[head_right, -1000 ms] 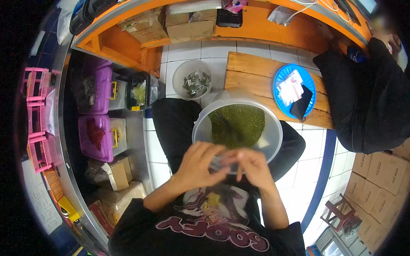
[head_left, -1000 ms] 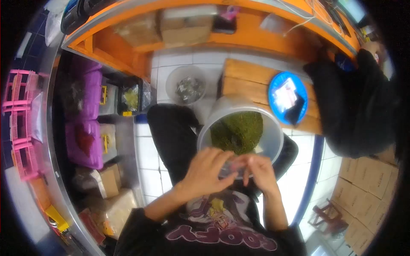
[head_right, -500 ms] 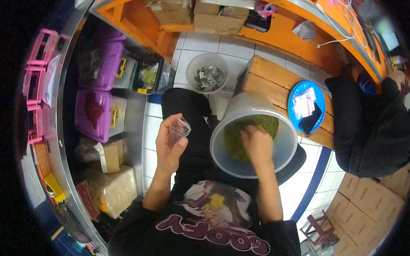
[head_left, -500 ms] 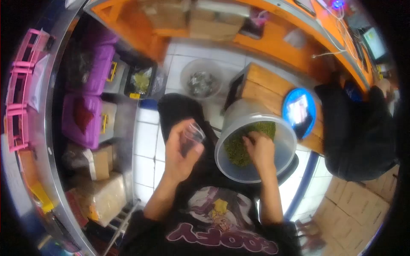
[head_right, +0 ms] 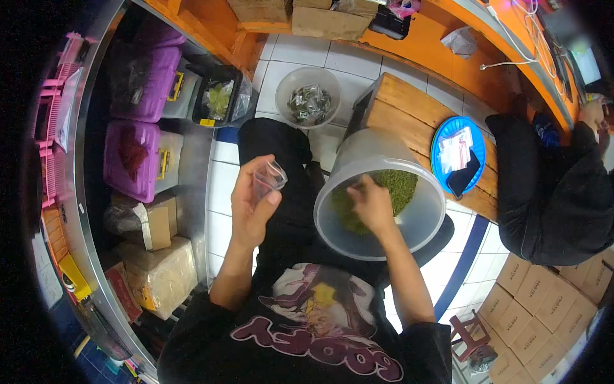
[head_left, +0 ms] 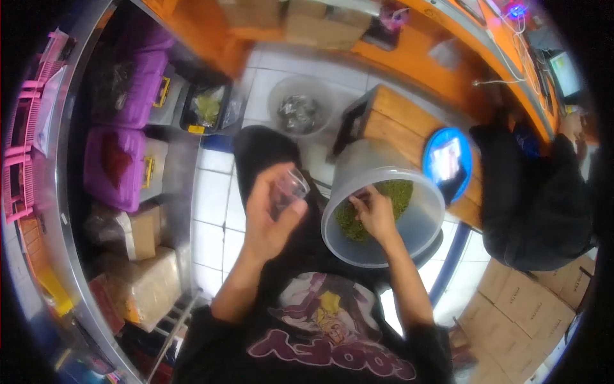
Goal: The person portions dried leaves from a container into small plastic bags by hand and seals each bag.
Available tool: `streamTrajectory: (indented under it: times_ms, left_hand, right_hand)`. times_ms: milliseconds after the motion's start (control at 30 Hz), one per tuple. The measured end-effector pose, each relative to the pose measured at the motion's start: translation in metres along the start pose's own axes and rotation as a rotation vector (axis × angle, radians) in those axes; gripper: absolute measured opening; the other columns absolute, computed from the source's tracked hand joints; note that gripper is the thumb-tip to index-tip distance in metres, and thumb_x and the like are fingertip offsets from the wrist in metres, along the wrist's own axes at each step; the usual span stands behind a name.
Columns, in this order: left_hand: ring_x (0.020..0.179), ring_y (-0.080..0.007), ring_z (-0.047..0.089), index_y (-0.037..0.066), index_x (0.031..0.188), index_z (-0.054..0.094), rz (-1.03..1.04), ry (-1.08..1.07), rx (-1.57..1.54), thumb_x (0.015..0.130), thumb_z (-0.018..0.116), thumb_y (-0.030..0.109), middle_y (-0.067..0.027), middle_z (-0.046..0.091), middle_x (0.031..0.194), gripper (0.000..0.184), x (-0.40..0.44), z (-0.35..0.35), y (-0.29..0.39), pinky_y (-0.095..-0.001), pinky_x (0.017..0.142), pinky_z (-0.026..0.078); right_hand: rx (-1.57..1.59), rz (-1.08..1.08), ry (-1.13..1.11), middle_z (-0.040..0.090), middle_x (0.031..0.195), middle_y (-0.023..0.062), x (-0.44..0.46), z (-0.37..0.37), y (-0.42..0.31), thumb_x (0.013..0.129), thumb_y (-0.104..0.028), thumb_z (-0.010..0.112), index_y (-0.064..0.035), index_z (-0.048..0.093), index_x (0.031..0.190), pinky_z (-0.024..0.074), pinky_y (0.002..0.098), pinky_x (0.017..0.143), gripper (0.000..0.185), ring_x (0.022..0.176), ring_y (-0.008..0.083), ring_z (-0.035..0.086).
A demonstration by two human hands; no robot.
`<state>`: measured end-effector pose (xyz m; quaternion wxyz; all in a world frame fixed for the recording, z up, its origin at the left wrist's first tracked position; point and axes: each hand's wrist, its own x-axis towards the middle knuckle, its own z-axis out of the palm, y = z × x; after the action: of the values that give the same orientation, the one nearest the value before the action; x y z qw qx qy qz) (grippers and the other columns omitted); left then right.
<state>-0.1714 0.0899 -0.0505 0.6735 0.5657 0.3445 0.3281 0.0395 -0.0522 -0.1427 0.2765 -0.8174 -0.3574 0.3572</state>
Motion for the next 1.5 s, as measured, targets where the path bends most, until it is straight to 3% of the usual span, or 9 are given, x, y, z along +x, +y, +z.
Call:
streamTrajectory:
  times_ms: [233, 400, 533, 900, 1000, 1067, 1267, 1400, 1500]
  left_hand:
    - [0.103, -0.0155, 0.053, 0.001, 0.137, 0.048, -0.038, -0.051, 0.000, 0.087, 0.071, 0.025, -0.0058, 0.056, 0.113, 0.060, 0.003, 0.009, 0.002, -0.0294, 0.095, 0.039]
    - [0.104, -0.0199, 0.055, 0.000, 0.135, 0.050, 0.015, -0.329, 0.380, 0.079, 0.077, 0.020, -0.0092, 0.056, 0.114, 0.065, 0.000, 0.009, 0.008, -0.0326, 0.093, 0.043]
    - [0.098, -0.0310, 0.057, 0.000, 0.130, 0.054, 0.366, -0.499, 0.856, 0.074, 0.080, 0.029, -0.0161, 0.059, 0.112, 0.068, -0.009, 0.038, 0.016, -0.0405, 0.087, 0.044]
    - [0.099, -0.0315, 0.059, -0.001, 0.125, 0.058, 0.620, -0.474, 0.708, 0.074, 0.082, 0.035, -0.0162, 0.062, 0.108, 0.066, -0.021, 0.117, -0.046, -0.0407, 0.084, 0.045]
    - [0.101, -0.0288, 0.060, -0.002, 0.129, 0.053, 0.521, -0.421, 0.486, 0.082, 0.076, 0.034, -0.0166, 0.063, 0.110, 0.063, -0.027, 0.119, -0.057, -0.0392, 0.086, 0.045]
    - [0.102, -0.0262, 0.060, -0.002, 0.134, 0.047, 0.139, -0.401, 0.059, 0.093, 0.063, 0.038, -0.0156, 0.063, 0.110, 0.060, -0.036, 0.118, -0.059, -0.0380, 0.090, 0.045]
    - [0.100, -0.0246, 0.059, -0.001, 0.135, 0.046, -0.605, -0.457, -0.670, 0.097, 0.041, 0.049, -0.0139, 0.061, 0.109, 0.064, -0.018, 0.104, -0.057, -0.0371, 0.091, 0.046]
    - [0.099, -0.0250, 0.058, 0.000, 0.135, 0.047, -0.497, -0.468, -0.584, 0.096, 0.040, 0.049, -0.0152, 0.060, 0.107, 0.064, -0.018, 0.091, -0.058, -0.0380, 0.091, 0.043]
    - [0.099, -0.0262, 0.057, 0.000, 0.135, 0.047, -0.410, -0.427, -0.494, 0.095, 0.041, 0.050, -0.0159, 0.060, 0.105, 0.065, -0.021, 0.083, -0.041, -0.0388, 0.093, 0.043]
  right_hand:
    - [0.522, 0.368, 0.050, 0.070, 0.081, 0.0106, -0.017, -0.030, 0.006, 0.087, -0.016, 0.076, 0.0019, 0.060, 0.096, 0.0443, 0.0233, 0.042, 0.025, 0.050, 0.0096, 0.058]
    - [0.774, 0.415, 0.189, 0.071, 0.084, 0.0124, -0.059, -0.063, -0.015, 0.088, -0.013, 0.075, 0.0023, 0.059, 0.098, 0.0415, 0.0208, 0.039, 0.025, 0.046, 0.0086, 0.055]
    - [1.001, 0.401, 0.357, 0.071, 0.083, 0.0137, -0.094, -0.082, -0.029, 0.089, -0.011, 0.073, 0.0030, 0.058, 0.100, 0.0410, 0.0206, 0.037, 0.023, 0.043, 0.0087, 0.054]
    - [0.992, 0.102, 0.303, 0.070, 0.104, 0.0276, -0.136, -0.085, -0.049, 0.087, 0.004, 0.070, -0.0012, 0.052, 0.093, 0.0499, 0.0217, 0.045, 0.019, 0.047, 0.0119, 0.061]
    - [1.043, -0.017, 0.438, 0.069, 0.104, 0.0297, -0.151, -0.115, -0.028, 0.086, 0.005, 0.069, -0.0022, 0.051, 0.092, 0.0498, 0.0216, 0.045, 0.020, 0.044, 0.0123, 0.060]
    - [1.010, -0.130, 0.571, 0.069, 0.104, 0.0313, -0.153, -0.135, -0.019, 0.086, 0.005, 0.068, -0.0027, 0.051, 0.091, 0.0488, 0.0208, 0.043, 0.019, 0.042, 0.0119, 0.058]
    - [0.537, 0.161, 0.379, 0.074, 0.094, 0.0157, -0.095, -0.105, -0.030, 0.091, -0.006, 0.068, -0.0003, 0.060, 0.098, 0.0533, 0.0264, 0.051, 0.012, 0.060, 0.0163, 0.069]
    - [0.133, -0.138, 0.328, 0.070, 0.088, 0.0221, -0.020, -0.015, 0.011, 0.092, -0.018, 0.064, -0.0059, 0.064, 0.102, 0.0538, 0.0475, 0.067, 0.016, 0.072, 0.0399, 0.069]
    - [0.032, -0.085, 0.129, 0.068, 0.084, 0.0238, 0.002, 0.019, 0.026, 0.090, -0.018, 0.064, -0.0077, 0.066, 0.101, 0.0520, 0.0518, 0.071, 0.015, 0.076, 0.0443, 0.066]
